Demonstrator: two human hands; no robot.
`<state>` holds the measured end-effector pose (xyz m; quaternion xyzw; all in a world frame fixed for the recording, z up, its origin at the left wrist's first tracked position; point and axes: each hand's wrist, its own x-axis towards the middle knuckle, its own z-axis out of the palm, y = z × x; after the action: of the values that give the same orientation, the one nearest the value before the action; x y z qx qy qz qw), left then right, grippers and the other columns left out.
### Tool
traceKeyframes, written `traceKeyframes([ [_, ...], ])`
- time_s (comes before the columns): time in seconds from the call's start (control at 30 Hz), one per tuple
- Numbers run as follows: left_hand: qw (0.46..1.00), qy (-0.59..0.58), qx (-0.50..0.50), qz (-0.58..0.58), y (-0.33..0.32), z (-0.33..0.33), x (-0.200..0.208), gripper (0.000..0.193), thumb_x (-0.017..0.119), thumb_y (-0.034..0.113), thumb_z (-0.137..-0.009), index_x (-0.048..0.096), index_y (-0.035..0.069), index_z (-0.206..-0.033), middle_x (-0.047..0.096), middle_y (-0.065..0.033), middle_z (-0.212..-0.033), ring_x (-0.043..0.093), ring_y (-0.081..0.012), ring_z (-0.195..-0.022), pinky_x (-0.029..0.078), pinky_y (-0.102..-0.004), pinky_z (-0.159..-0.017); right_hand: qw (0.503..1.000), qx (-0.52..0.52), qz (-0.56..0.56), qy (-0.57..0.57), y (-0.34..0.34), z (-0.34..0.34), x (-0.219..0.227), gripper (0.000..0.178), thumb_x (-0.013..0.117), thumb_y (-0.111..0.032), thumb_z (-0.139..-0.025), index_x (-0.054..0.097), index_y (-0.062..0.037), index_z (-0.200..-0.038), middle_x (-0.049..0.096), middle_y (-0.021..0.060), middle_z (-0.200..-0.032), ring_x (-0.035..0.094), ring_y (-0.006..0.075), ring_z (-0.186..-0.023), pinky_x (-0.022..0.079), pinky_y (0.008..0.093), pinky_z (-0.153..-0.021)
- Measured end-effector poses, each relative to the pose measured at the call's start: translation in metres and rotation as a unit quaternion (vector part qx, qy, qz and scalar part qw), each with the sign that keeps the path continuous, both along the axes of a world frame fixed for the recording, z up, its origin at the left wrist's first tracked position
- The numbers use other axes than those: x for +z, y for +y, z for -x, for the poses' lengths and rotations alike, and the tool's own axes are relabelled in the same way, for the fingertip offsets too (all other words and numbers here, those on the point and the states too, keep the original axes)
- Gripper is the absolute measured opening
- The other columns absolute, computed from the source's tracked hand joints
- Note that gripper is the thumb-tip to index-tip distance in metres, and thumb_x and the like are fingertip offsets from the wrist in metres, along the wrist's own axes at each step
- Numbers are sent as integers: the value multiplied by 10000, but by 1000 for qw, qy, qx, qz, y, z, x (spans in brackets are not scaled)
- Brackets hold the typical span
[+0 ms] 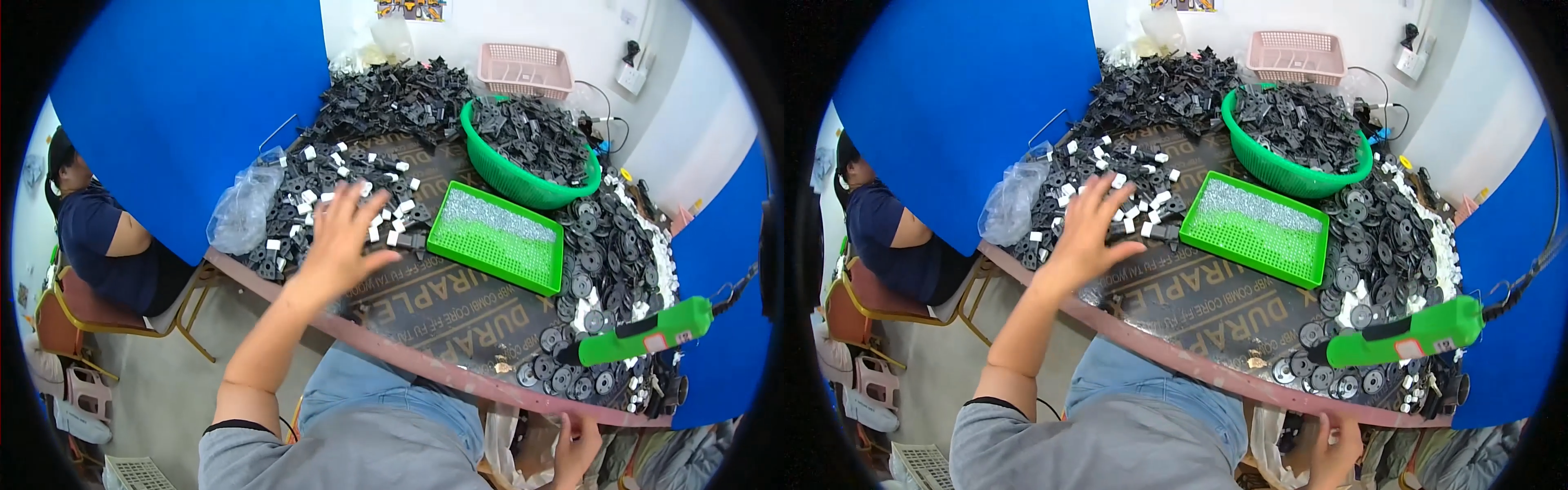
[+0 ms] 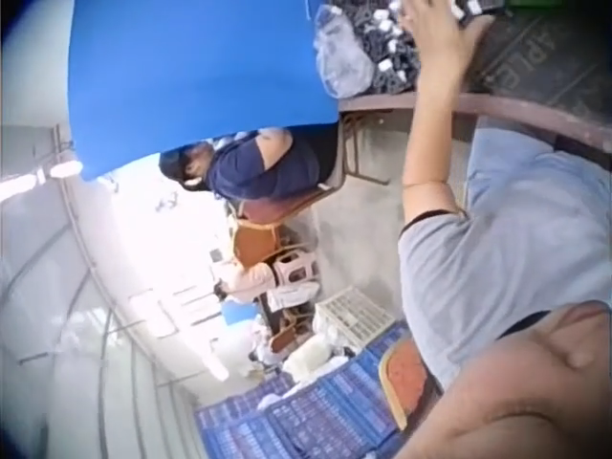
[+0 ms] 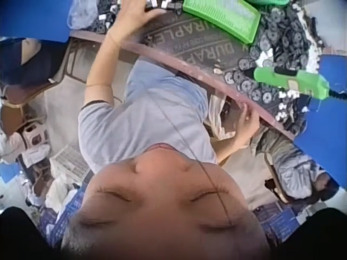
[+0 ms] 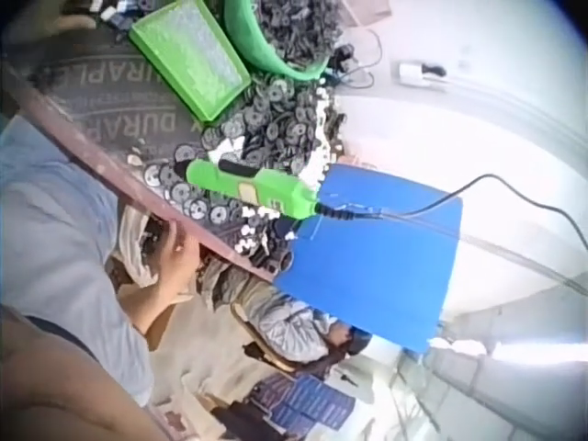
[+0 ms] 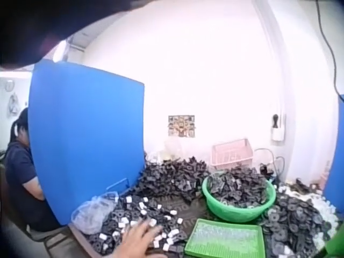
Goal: Assembling small plastic and metal mechanical components using an electric screwdriver at an industrial workbench.
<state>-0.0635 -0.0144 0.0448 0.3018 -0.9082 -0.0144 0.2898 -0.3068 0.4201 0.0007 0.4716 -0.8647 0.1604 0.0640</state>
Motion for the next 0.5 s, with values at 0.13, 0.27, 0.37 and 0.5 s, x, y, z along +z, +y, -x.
traceKeyframes([
  [0.13, 996, -75, 43, -8, -59, 6, -7, 1166, 900, 504, -575, 306, 272, -1552, 264, -202, -1584, 165, -496, -1467, 158, -722, -1124, 968, 152, 38, -196, -94, -39, 54, 274, 764, -98, -822, 672, -37, -1072, 695, 107, -1025, 668, 249, -901, 529, 357, -787],
  [0.27, 988, -135, -27, -71, -71, 2, -10, 1037, 912, 417, -594, 404, 275, -1487, 350, -121, -1555, 231, -398, -1479, 99, -690, -1162, 920, 371, 46, -119, -212, -59, 70, 327, 777, -173, -803, 654, -33, -1072, 636, 148, -1192, 609, 352, -1074, 514, 422, -891],
  [0.37, 985, -149, -59, -58, -52, -8, -2, 772, 894, 255, -635, 562, 203, -1331, 312, -86, -1583, 238, -396, -1476, 134, -649, -1179, 911, 407, 48, -40, -284, -63, 53, 435, 760, -240, -824, 593, -15, -1157, 492, 166, -1430, 430, 366, -1358, 401, 448, -1092],
  [0.5, 978, -152, -135, -51, -31, -26, -11, 477, 844, 233, -701, 660, 104, -1121, 379, -70, -1557, 254, -362, -1477, 167, -622, -1186, 913, 405, 50, 9, -336, -57, 18, 522, 742, -304, -838, 565, -3, -1225, 461, 156, -1471, 356, 358, -1422, 328, 467, -1160],
])
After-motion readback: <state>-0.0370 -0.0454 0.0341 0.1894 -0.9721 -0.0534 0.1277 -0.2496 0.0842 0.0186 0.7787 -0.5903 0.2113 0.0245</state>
